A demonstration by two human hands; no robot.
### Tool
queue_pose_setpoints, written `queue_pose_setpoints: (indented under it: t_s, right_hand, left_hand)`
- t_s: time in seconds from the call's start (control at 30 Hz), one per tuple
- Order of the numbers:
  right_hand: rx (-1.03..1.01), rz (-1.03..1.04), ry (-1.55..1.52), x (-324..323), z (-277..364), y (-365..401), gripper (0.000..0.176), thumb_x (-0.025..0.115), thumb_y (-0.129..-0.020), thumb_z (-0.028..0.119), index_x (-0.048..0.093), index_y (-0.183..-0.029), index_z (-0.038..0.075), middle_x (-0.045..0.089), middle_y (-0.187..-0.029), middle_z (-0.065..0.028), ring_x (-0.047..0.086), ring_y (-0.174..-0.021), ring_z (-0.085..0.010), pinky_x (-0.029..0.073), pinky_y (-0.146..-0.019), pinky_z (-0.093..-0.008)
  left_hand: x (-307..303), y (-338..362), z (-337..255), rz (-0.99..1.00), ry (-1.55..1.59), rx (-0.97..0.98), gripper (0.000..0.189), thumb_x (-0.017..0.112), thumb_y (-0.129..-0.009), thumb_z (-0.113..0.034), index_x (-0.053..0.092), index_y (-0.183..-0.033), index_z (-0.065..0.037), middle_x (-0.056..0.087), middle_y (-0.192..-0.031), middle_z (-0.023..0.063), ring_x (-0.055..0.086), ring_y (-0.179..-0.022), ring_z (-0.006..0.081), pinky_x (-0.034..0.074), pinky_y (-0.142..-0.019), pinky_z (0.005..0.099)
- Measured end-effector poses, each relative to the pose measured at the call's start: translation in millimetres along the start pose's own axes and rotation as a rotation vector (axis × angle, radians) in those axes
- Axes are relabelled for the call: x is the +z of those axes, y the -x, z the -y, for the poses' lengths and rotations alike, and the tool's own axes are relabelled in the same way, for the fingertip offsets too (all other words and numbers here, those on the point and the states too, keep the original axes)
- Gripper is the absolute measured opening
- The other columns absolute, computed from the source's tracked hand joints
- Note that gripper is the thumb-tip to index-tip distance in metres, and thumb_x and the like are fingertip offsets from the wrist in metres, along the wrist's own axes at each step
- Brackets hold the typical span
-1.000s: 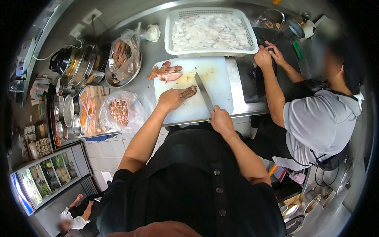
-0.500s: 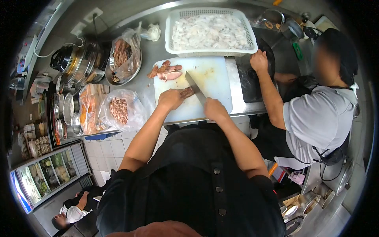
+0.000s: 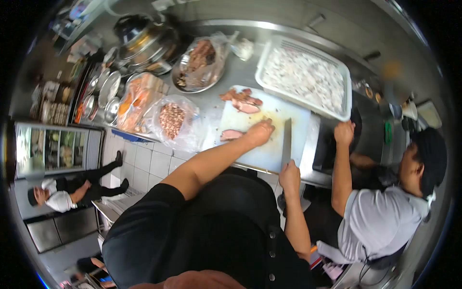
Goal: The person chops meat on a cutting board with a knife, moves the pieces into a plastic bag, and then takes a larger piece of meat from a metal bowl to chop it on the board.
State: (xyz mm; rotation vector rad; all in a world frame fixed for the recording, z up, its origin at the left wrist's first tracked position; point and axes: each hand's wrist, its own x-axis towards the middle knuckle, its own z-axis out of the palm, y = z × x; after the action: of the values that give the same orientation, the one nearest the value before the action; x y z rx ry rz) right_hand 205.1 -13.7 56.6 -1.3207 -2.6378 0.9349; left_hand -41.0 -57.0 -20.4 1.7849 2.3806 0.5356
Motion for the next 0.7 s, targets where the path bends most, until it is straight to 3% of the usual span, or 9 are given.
queue_pose_setpoints:
  t_s: [0.07,0.17,0.27,0.37,0.4,0.5,0.57,0.63,0.7]
  right_hand:
    - [0.009,0.017,0.032,2.6,8.3,2.8,0.025,0.057,-0.105,0.017,0.062,-0.103,-0.008,0.071,-0.093,-0.0385,0.069,-0.093,-0.058,0.053,-0.081,-0.0643]
    - [0.06,0.022,0.081,2.6,18.0,6.4,0.025,0.056,-0.106,0.017,0.062,-0.105,-0.007,0.072,-0.094,-0.0384,0.07,-0.093,-0.0574,0.054,-0.082,-0.0638]
    - [0.107,0.023,0.093,5.3,23.8,6.7,0.026,0.056,-0.107,0.018,0.063,-0.109,-0.007,0.072,-0.098,-0.0377,0.07,-0.097,-0.057,0.055,-0.085,-0.0633]
    - [0.135,0.019,0.111,7.3,25.6,5.5,0.027,0.056,-0.107,0.019,0.063,-0.112,-0.006,0.073,-0.101,-0.0372,0.07,-0.1,-0.057,0.055,-0.088,-0.0629]
    - [0.128,0.02,0.129,7.8,26.5,4.9,0.027,0.056,-0.107,0.019,0.063,-0.112,-0.006,0.073,-0.101,-0.0373,0.07,-0.1,-0.057,0.055,-0.088,-0.063]
    - [0.139,0.01,0.156,11.8,23.2,1.7,0.026,0.057,-0.107,0.019,0.063,-0.111,-0.006,0.073,-0.102,-0.0369,0.07,-0.1,-0.0566,0.054,-0.087,-0.0634]
    - [0.109,-0.003,0.186,14.5,21.3,-1.1,0.025,0.058,-0.106,0.018,0.063,-0.111,-0.006,0.073,-0.102,-0.0362,0.07,-0.101,-0.056,0.054,-0.087,-0.0632]
    - [0.166,0.0,0.197,12.6,26.3,-3.4,0.025,0.059,-0.106,0.018,0.064,-0.113,-0.006,0.073,-0.103,-0.0353,0.07,-0.102,-0.0556,0.055,-0.088,-0.0629]
    - [0.126,-0.039,0.186,13.9,24.9,0.8,0.025,0.059,-0.106,0.018,0.064,-0.111,-0.006,0.073,-0.1,-0.0364,0.07,-0.099,-0.0564,0.055,-0.088,-0.0635]
  left_hand:
    - [-13.5,2.6,7.8,-0.001,0.051,-0.056,0.02,0.064,-0.086,-0.003,0.076,-0.103,-0.002,0.072,-0.112,0.0213,0.073,-0.106,0.0383,0.059,-0.096,0.0503]
    - [-73.0,11.7,12.4,-0.256,0.372,-0.204,0.018,0.066,-0.087,-0.001,0.073,-0.103,-0.002,0.071,-0.111,0.0181,0.072,-0.101,0.0351,0.059,-0.09,0.0456]
    - [-171.7,42.3,37.6,-0.789,0.695,-0.287,0.017,0.066,-0.084,0.005,0.071,-0.099,-0.001,0.067,-0.1,0.0121,0.066,-0.085,0.0257,0.056,-0.077,0.0384]
    - [-232.3,57.4,135.0,-1.179,0.432,-0.409,0.019,0.068,-0.086,0.002,0.072,-0.103,-0.004,0.067,-0.097,0.0075,0.064,-0.085,0.0186,0.054,-0.078,0.0336]
    - [-234.7,57.7,184.2,-1.244,0.67,-0.496,0.017,0.066,-0.09,0.001,0.071,-0.106,-0.003,0.069,-0.1,0.0066,0.064,-0.086,0.017,0.054,-0.077,0.0324]
    - [-250.9,64.4,290.3,-1.02,1.231,-0.63,0.028,0.069,-0.101,-0.007,0.069,-0.127,0.002,0.076,-0.111,0.0084,0.07,-0.093,0.0139,0.057,-0.079,0.0306]
    - [-252.5,79.7,312.2,-0.84,0.87,-0.806,0.033,0.071,-0.104,-0.014,0.07,-0.132,0.002,0.077,-0.119,0.0094,0.072,-0.099,0.0169,0.058,-0.089,0.0329]
    - [-217.3,91.9,351.3,-0.935,0.885,-0.741,0.035,0.07,-0.105,-0.016,0.07,-0.135,0.002,0.077,-0.124,0.0105,0.072,-0.103,0.019,0.057,-0.094,0.0341]
    - [-202.3,94.5,299.5,-0.913,0.802,-0.605,0.025,0.067,-0.105,-0.015,0.073,-0.124,0.001,0.079,-0.118,0.0119,0.073,-0.104,0.0203,0.055,-0.097,0.0344]
